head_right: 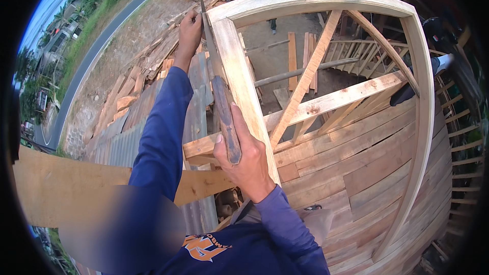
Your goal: The person uses a hand saw to cut a wooden frame structure. They hold the frame steady with one hand while sawing through a vertical wooden beam with the other hand. The task is performed outdoors on a construction site.
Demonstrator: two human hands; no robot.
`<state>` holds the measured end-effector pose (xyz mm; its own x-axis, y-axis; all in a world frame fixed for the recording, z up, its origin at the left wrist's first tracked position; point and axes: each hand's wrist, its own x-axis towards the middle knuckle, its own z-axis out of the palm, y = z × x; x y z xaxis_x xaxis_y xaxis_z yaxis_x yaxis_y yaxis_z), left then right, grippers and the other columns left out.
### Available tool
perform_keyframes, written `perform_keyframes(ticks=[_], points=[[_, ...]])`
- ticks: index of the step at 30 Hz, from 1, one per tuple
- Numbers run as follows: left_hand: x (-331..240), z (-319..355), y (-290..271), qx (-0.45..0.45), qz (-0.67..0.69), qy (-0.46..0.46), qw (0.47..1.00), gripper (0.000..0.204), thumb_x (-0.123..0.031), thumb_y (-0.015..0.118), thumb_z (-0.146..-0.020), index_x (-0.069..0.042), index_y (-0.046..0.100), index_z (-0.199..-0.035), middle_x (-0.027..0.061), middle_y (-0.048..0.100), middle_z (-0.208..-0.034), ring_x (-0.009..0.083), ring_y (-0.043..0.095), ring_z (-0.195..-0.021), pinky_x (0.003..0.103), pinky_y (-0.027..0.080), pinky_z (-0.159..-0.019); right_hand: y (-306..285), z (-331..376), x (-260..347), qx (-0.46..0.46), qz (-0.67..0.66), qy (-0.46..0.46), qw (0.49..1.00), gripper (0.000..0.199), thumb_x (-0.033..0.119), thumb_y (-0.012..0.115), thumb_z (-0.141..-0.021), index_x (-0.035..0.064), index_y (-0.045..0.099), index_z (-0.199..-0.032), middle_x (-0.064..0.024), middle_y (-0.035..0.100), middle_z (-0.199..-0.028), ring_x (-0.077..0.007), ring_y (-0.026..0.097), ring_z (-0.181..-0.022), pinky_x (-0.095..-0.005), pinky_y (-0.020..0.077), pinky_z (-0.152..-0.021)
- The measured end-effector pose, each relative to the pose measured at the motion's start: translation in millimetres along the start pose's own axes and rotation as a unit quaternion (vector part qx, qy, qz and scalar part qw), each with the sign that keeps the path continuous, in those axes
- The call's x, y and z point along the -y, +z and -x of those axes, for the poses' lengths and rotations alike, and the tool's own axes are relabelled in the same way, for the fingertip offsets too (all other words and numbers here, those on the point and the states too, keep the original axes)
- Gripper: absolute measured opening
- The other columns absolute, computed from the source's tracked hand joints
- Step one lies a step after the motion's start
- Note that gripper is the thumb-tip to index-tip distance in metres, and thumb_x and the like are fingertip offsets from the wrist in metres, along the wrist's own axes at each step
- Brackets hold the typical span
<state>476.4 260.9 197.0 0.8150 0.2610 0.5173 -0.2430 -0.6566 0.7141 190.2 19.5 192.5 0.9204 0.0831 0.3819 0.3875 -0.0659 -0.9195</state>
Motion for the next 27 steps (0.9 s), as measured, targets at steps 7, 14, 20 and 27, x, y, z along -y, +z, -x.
perform_keyframes(ticks=[7,14,20,27], points=[[-13.9,5.6,-0.8,-0.018,-0.015,0.021,0.999,0.035,-0.036,0.061,-0.087,-0.001,0.058,-0.091,0.0255,0.062,-0.088,0.0419,0.06,-0.084,0.045,0.046,-0.077,14.6,-33.8,7.9,-0.022,0.014,-0.009,1.0,0.059,0.013,0.06,-0.088,-0.0074,0.041,-0.14,-0.0283,0.067,-0.098,-0.0326,0.072,-0.082,-0.0361,0.0552,-0.072],[-22.2,12.8,-5.3,-0.043,-0.022,0.031,0.998,0.031,-0.031,0.062,-0.086,-0.001,0.057,-0.091,0.0259,0.061,-0.091,0.0447,0.059,-0.087,0.046,0.046,-0.077,4.7,-13.1,3.0,-0.013,0.025,-0.006,1.0,0.058,0.012,0.058,-0.088,-0.005,0.042,-0.142,-0.0243,0.068,-0.107,-0.0241,0.07,-0.085,-0.0339,0.0556,-0.077],[-23.1,9.6,-1.2,-0.044,-0.022,0.06,0.997,0.031,-0.031,0.061,-0.088,-0.001,0.058,-0.092,0.0258,0.062,-0.092,0.0452,0.059,-0.087,0.046,0.046,-0.078,24.6,-63.5,7.2,-0.033,0.003,-0.002,0.999,0.053,0.014,0.057,-0.09,-0.0055,0.045,-0.137,-0.0219,0.064,-0.077,-0.0192,0.066,-0.067,-0.0332,0.0527,-0.066],[-23.2,14.8,-9.0,-0.036,-0.01,0.029,0.999,0.033,-0.033,0.058,-0.091,0.0,0.058,-0.092,0.0264,0.063,-0.09,0.0444,0.061,-0.088,0.046,0.046,-0.078,18.4,-20.8,2.2,-0.009,0.046,-0.008,0.999,0.06,0.012,0.058,-0.088,-0.0064,0.039,-0.142,-0.0248,0.068,-0.092,-0.0259,0.07,-0.079,-0.0342,0.0538,-0.072]])
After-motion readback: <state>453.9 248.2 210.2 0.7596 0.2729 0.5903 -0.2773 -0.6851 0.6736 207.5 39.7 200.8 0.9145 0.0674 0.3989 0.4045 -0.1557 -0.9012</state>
